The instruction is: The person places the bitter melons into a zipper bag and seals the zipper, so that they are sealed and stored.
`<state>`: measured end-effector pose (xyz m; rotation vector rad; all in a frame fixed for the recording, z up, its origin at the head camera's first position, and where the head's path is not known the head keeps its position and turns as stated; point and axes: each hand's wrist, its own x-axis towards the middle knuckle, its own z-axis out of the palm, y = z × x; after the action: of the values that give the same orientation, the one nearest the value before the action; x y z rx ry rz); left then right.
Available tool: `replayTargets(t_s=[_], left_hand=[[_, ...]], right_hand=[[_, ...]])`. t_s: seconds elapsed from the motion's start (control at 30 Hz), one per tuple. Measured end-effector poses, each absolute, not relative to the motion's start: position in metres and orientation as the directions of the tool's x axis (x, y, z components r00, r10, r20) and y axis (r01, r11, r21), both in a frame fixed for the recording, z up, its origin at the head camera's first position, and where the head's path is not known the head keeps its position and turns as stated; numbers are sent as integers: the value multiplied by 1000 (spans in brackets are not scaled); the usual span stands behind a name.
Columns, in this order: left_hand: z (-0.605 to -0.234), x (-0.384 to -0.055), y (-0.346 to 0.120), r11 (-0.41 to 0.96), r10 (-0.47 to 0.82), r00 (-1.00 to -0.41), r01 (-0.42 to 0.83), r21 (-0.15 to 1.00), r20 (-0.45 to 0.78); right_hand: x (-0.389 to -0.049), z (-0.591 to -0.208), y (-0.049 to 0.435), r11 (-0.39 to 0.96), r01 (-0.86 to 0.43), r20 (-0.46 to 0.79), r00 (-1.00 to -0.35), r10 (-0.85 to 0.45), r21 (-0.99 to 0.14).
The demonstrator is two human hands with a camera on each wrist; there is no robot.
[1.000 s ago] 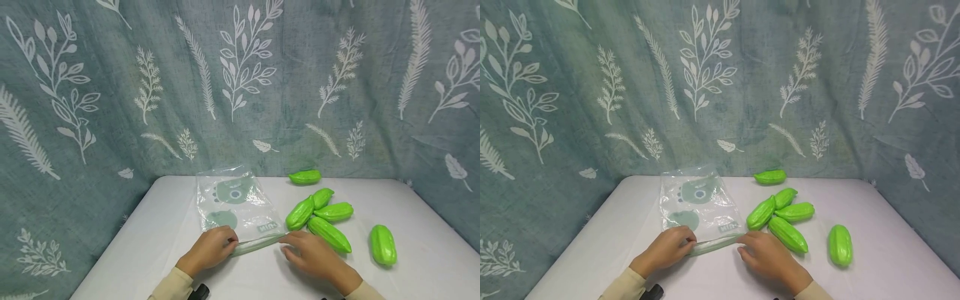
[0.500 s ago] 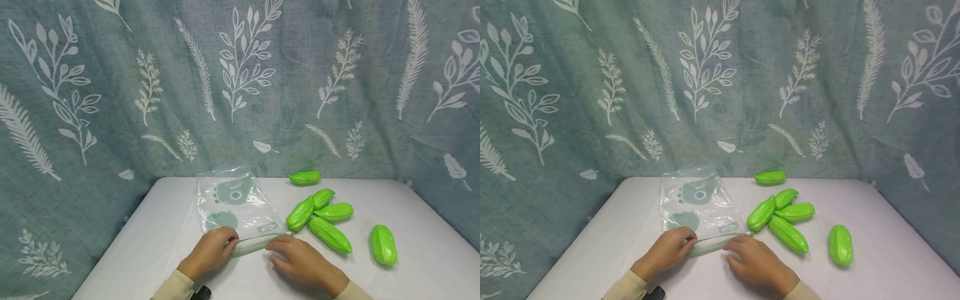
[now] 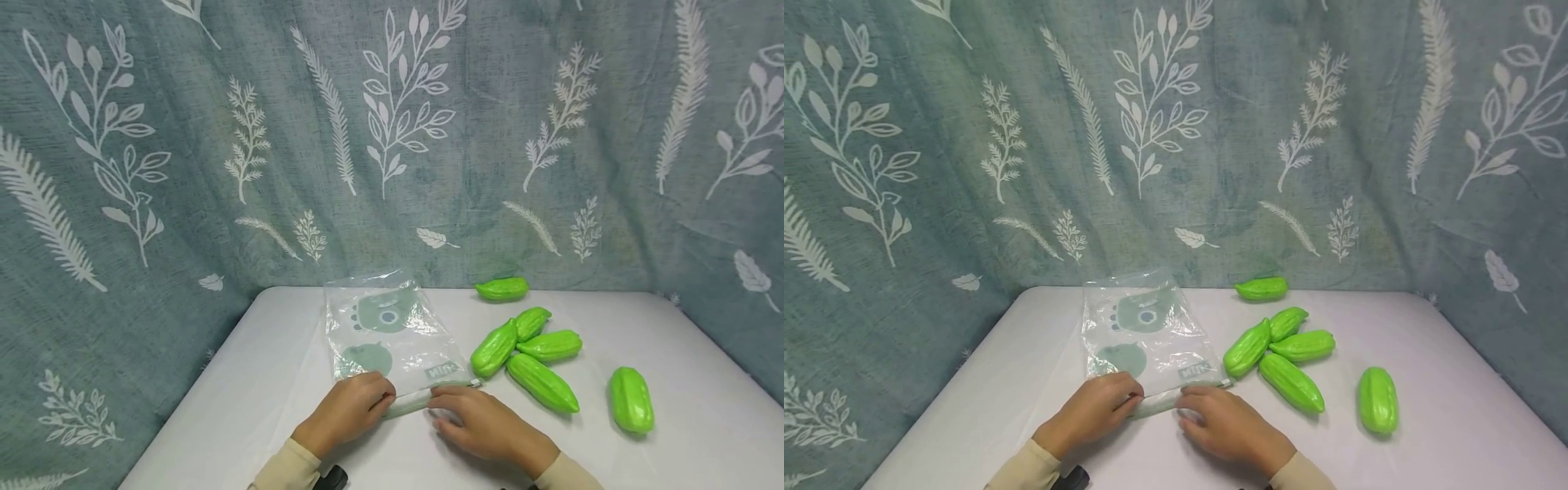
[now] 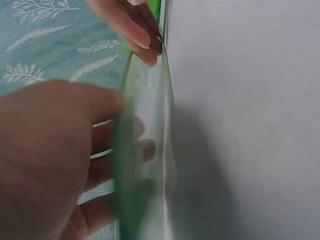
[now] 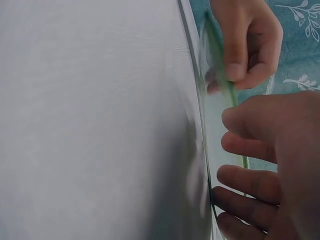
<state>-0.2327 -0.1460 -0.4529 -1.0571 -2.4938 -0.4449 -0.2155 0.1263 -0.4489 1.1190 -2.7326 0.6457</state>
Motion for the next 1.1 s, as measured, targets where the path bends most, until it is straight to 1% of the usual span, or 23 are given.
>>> replayTargets(t_s=[0.07, 0.17, 0.33, 0.47, 0.57, 0.67, 0.9, 1.0, 1.1], left_hand=[[-453, -231, -147, 659, 632, -616, 747, 93, 471], [-453, -229, -151, 651, 645, -598, 756, 67, 476], [-452, -226, -158, 654, 648, -584, 756, 36, 489], [-452, -223, -162, 680, 643, -588, 733, -13, 492], [-452, -221, -164, 720, 617, -611, 693, -42, 496], [-452, -219, -165, 760, 582, -646, 649, -48, 494], [-451, -219, -163, 820, 502, -741, 572, 28, 447], [-452, -220, -163, 830, 476, -753, 556, 51, 454], [-454, -220, -162, 831, 465, -748, 553, 56, 474]], right_hand=[[-217, -450, 128, 636, -688, 258, -723, -640, -351], [-219, -452, 128, 637, -685, 260, -726, -637, -354], [-220, -453, 129, 643, -678, 272, -733, -623, -356], [-222, -454, 132, 647, -664, 265, -746, -611, -374], [-222, -455, 133, 652, -654, 260, -754, -603, -383], [-223, -456, 135, 655, -650, 264, -758, -597, -386], [-225, -458, 137, 654, -649, 272, -759, -591, -389], [-225, -458, 138, 653, -650, 278, -758, -589, -388], [-225, -459, 138, 655, -645, 273, -762, -587, -393]])
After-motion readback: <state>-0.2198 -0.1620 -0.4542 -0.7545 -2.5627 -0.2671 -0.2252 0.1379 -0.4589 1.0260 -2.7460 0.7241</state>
